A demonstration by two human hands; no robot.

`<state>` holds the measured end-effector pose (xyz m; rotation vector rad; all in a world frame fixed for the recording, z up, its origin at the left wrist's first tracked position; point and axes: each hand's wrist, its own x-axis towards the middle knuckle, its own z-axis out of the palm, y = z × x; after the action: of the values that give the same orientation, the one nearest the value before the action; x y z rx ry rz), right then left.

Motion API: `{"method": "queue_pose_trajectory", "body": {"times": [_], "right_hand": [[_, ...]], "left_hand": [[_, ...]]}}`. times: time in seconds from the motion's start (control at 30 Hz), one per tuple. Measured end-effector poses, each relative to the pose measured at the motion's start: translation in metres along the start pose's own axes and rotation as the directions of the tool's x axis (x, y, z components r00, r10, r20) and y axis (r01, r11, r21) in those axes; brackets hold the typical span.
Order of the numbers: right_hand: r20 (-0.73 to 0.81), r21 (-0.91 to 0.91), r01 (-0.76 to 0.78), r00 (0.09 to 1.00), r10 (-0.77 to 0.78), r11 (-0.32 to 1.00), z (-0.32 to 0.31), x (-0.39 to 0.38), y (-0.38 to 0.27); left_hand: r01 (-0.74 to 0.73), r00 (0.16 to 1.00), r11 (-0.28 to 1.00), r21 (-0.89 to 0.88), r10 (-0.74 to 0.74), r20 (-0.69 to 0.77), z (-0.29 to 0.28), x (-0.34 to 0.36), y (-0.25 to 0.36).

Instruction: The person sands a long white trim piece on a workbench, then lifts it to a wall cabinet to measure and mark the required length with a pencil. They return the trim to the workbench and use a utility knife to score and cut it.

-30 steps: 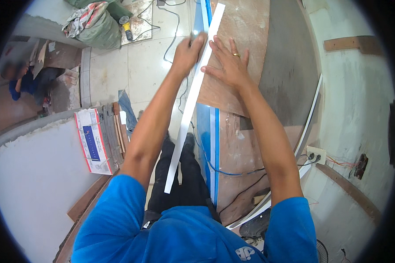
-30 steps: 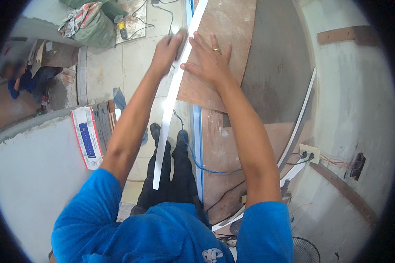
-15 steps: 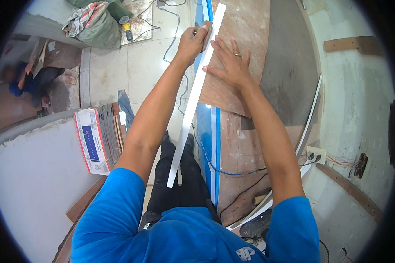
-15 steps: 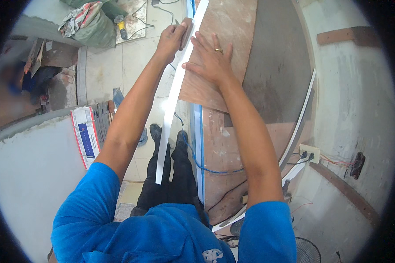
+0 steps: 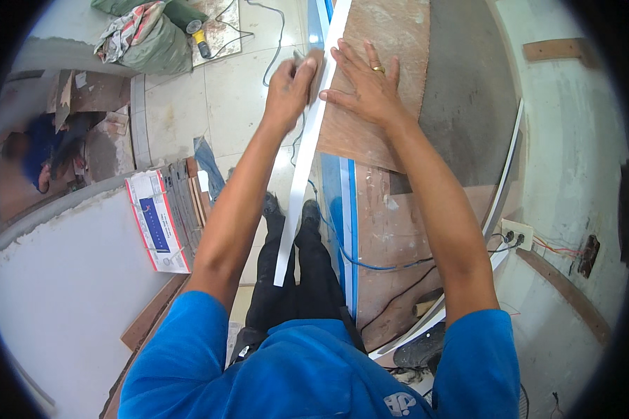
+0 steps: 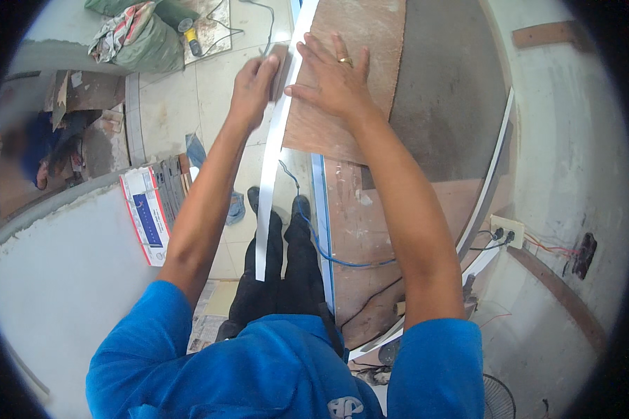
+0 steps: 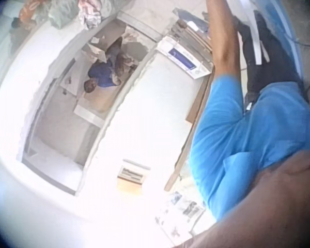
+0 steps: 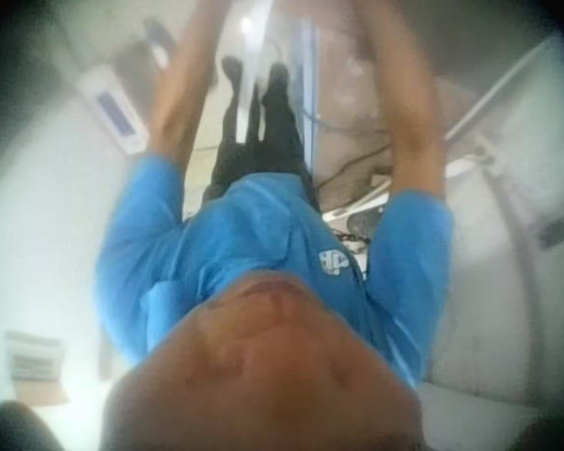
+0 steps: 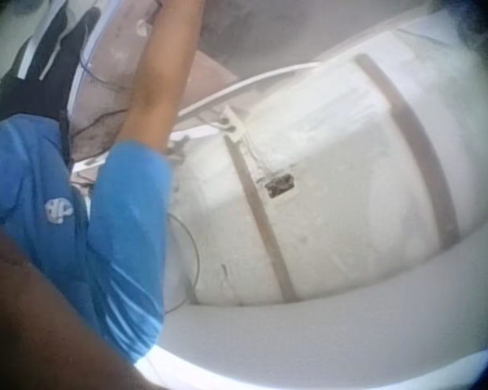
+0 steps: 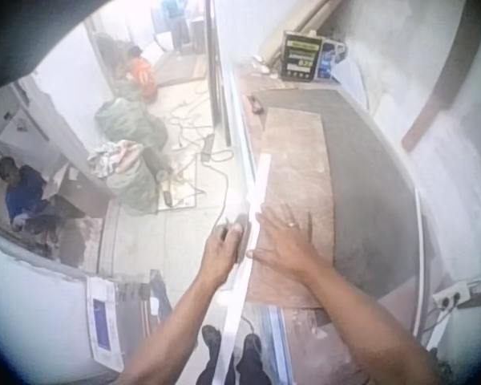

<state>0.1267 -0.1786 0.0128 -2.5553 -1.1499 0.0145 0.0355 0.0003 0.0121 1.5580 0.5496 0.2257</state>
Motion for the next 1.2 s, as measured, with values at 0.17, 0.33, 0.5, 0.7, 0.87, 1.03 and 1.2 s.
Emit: {"method": "queue_pose_trajectory", "body": {"times": [0.17,0.33,0.5,0.7,0.87,1.03,1.2], "right_hand": [[-0.01,-0.021,0.017,1.0,-0.017,1.0,-0.001,0.0,-0.004],[0.009,-0.032,-0.016,1.0,0.016,0.999,0.0,-0.005,0.001],[-0.023,-0.048,0.03,0.999,-0.031,0.998,0.002,0.002,-0.007],[-0.033,-0.046,-0.003,0.999,0.001,0.999,0.003,-0.003,0.007],[-0.024,-0.057,0.023,0.999,-0.025,0.998,-0.004,0.003,-0.006],[0.014,-0.037,-0.023,1.0,0.023,0.999,0.004,-0.005,0.002],[0.05,-0.053,-0.027,0.998,0.029,0.998,-0.001,0.0,-0.003]], "left_hand": [[-0.077,0.996,0.989,0.123,0.081,-0.033,0.003,0.015,0.015],[-0.03,0.999,1.0,0.004,0.03,-0.03,-0.003,-0.031,-0.006],[-0.064,0.998,0.997,-0.051,0.063,-0.025,0.005,0.024,0.017],[-0.037,0.999,0.998,-0.051,0.035,-0.036,-0.003,-0.045,-0.013],[-0.052,0.998,0.999,-0.009,0.051,-0.044,0.001,0.003,0.014],[0.322,0.946,0.943,-0.079,-0.323,-0.001,-0.065,-0.159,-0.011],[0.426,0.904,0.828,-0.365,-0.399,0.151,-0.093,-0.247,-0.024]]}}
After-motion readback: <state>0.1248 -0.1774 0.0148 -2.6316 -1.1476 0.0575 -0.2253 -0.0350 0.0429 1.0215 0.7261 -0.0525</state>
